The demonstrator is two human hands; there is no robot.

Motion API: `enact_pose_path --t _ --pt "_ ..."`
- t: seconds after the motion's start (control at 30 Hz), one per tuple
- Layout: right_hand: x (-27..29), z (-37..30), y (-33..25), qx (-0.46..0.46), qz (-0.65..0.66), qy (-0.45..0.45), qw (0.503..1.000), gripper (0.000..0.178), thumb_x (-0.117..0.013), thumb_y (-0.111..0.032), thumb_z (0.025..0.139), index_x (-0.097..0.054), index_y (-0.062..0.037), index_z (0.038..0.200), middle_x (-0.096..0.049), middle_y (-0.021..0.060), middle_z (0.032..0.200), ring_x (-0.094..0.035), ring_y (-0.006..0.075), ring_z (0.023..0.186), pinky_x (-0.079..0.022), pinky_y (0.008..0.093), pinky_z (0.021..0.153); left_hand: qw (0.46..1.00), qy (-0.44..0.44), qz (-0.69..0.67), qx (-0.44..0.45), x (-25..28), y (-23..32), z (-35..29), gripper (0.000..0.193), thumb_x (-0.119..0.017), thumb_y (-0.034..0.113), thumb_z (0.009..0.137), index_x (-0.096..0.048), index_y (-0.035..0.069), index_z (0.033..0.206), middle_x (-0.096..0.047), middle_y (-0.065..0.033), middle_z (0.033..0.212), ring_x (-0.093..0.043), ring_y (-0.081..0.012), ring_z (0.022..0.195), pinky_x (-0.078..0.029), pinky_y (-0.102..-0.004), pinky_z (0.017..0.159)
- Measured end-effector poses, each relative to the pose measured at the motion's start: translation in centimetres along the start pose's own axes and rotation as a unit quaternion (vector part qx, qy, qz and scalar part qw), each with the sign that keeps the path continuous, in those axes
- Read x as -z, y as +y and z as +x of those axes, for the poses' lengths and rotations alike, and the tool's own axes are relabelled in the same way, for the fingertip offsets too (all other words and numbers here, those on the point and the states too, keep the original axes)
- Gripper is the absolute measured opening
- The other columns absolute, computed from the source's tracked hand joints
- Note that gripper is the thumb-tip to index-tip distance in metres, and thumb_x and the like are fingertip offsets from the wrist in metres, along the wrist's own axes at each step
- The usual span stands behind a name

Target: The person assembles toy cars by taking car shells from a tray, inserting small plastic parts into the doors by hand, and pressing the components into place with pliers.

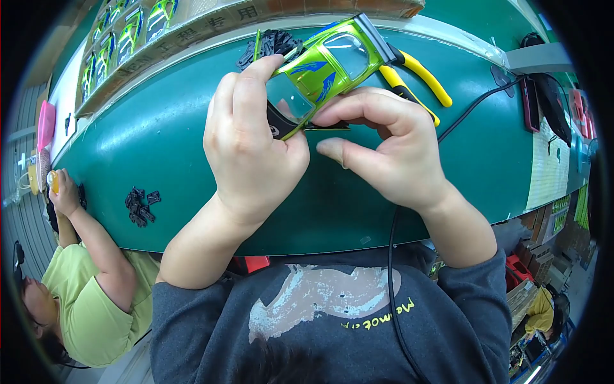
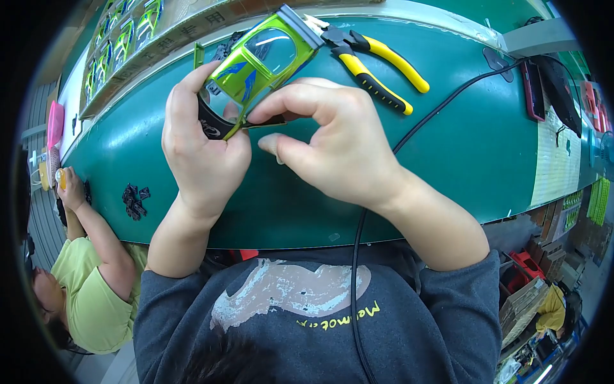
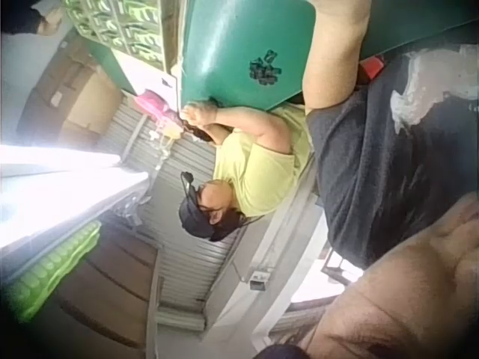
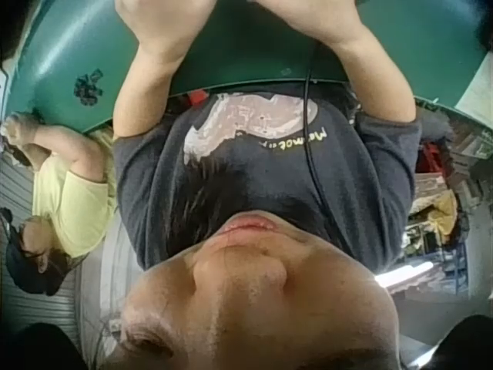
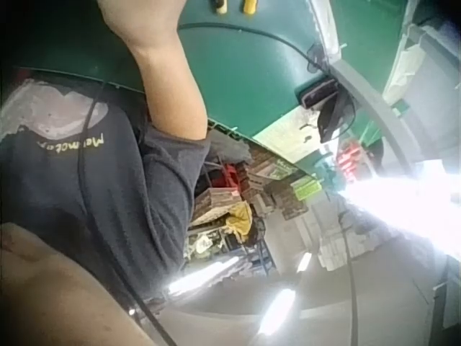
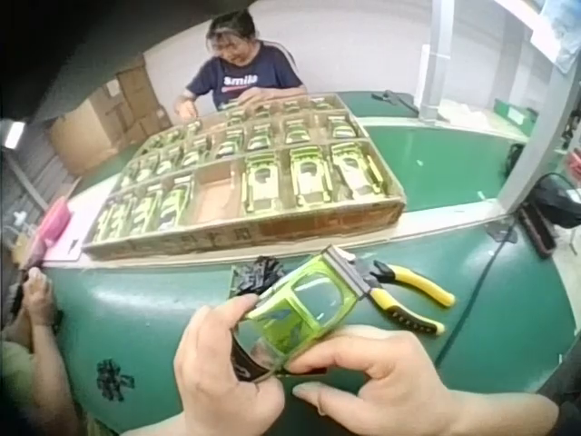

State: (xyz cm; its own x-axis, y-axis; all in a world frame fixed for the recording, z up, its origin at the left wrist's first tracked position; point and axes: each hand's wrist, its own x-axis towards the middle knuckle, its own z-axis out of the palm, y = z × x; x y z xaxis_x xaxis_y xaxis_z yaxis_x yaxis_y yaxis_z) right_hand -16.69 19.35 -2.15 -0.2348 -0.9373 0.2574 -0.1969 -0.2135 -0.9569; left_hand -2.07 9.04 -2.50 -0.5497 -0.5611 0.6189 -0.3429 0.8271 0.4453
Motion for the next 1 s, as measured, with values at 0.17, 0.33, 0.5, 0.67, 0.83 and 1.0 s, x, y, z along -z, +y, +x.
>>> enact_pose_path --t 0.17,0.33,0.5,0.67,0.83,1.0 --pt "-0.5 0.0 0.0 0.127 -0.184 0.058 0.973 0.016 -0.071 0.006 0.069 -0.070 -0.0026 0.083 -0.069 0.0103 0.081 -0.069 0.0247 0.073 -0.055 0.0306 0.065 1.000 0.006 -0.021 0.000 -0.2 0.3 -0.1 0.053 -0.060 -0.008 0.063 -0.057 0.001 0.115 -0.058 -0.0157 0.091 -0.059 -0.0357 0.078 -0.049 -0.0416 0.067" --pt "-0.2 0.2 0.0 0.193 -0.236 0.065 0.950 0.015 -0.070 0.006 0.068 -0.070 -0.0041 0.080 -0.068 0.0089 0.076 -0.068 0.0238 0.069 -0.055 0.0307 0.060 1.000 -0.001 -0.021 0.005 -0.3 0.3 -0.2 0.053 -0.062 -0.006 0.066 -0.056 0.001 0.118 -0.059 -0.0162 0.094 -0.060 -0.0348 0.079 -0.050 -0.0409 0.068" --pt "0.7 0.6 -0.3 0.192 -0.250 0.066 0.947 0.017 -0.070 0.006 0.068 -0.070 -0.0050 0.081 -0.068 0.0079 0.075 -0.068 0.0236 0.067 -0.054 0.0305 0.059 0.997 -0.063 -0.046 0.001 0.8 0.9 0.7 0.065 -0.067 -0.004 0.065 -0.053 0.003 0.129 -0.053 -0.0212 0.119 -0.057 -0.0389 0.104 -0.051 -0.0399 0.081" --pt "1.1 0.5 -0.4 0.201 -0.247 0.092 0.944 0.027 -0.071 0.008 0.067 -0.064 -0.0045 0.090 -0.068 0.0067 0.078 -0.070 0.0226 0.072 -0.055 0.0298 0.061 0.977 -0.045 -0.085 -0.191 0.2 -0.1 0.8 0.049 -0.070 -0.005 0.075 -0.063 0.007 0.122 -0.033 -0.0306 0.146 -0.042 -0.0472 0.133 -0.048 -0.0456 0.099" --pt "1.3 0.4 -0.3 0.189 -0.207 0.122 0.952 0.034 -0.073 0.010 0.066 -0.060 -0.0043 0.094 -0.069 0.0071 0.081 -0.072 0.0216 0.078 -0.056 0.0295 0.064 0.976 -0.066 0.000 -0.205 1.1 0.5 1.0 0.029 -0.073 -0.002 0.077 -0.071 0.006 0.105 -0.034 -0.0311 0.147 -0.045 -0.0460 0.131 -0.049 -0.0445 0.098" --pt "1.7 0.5 -0.3 0.112 -0.106 0.071 0.985 0.024 -0.076 0.005 0.067 -0.066 -0.0018 0.086 -0.069 0.0092 0.081 -0.070 0.0222 0.075 -0.055 0.0286 0.066 0.981 -0.037 -0.017 -0.191 0.9 0.0 0.8 0.018 -0.076 0.002 0.078 -0.073 0.003 0.096 -0.035 -0.0302 0.145 -0.048 -0.0439 0.128 -0.049 -0.0444 0.097"
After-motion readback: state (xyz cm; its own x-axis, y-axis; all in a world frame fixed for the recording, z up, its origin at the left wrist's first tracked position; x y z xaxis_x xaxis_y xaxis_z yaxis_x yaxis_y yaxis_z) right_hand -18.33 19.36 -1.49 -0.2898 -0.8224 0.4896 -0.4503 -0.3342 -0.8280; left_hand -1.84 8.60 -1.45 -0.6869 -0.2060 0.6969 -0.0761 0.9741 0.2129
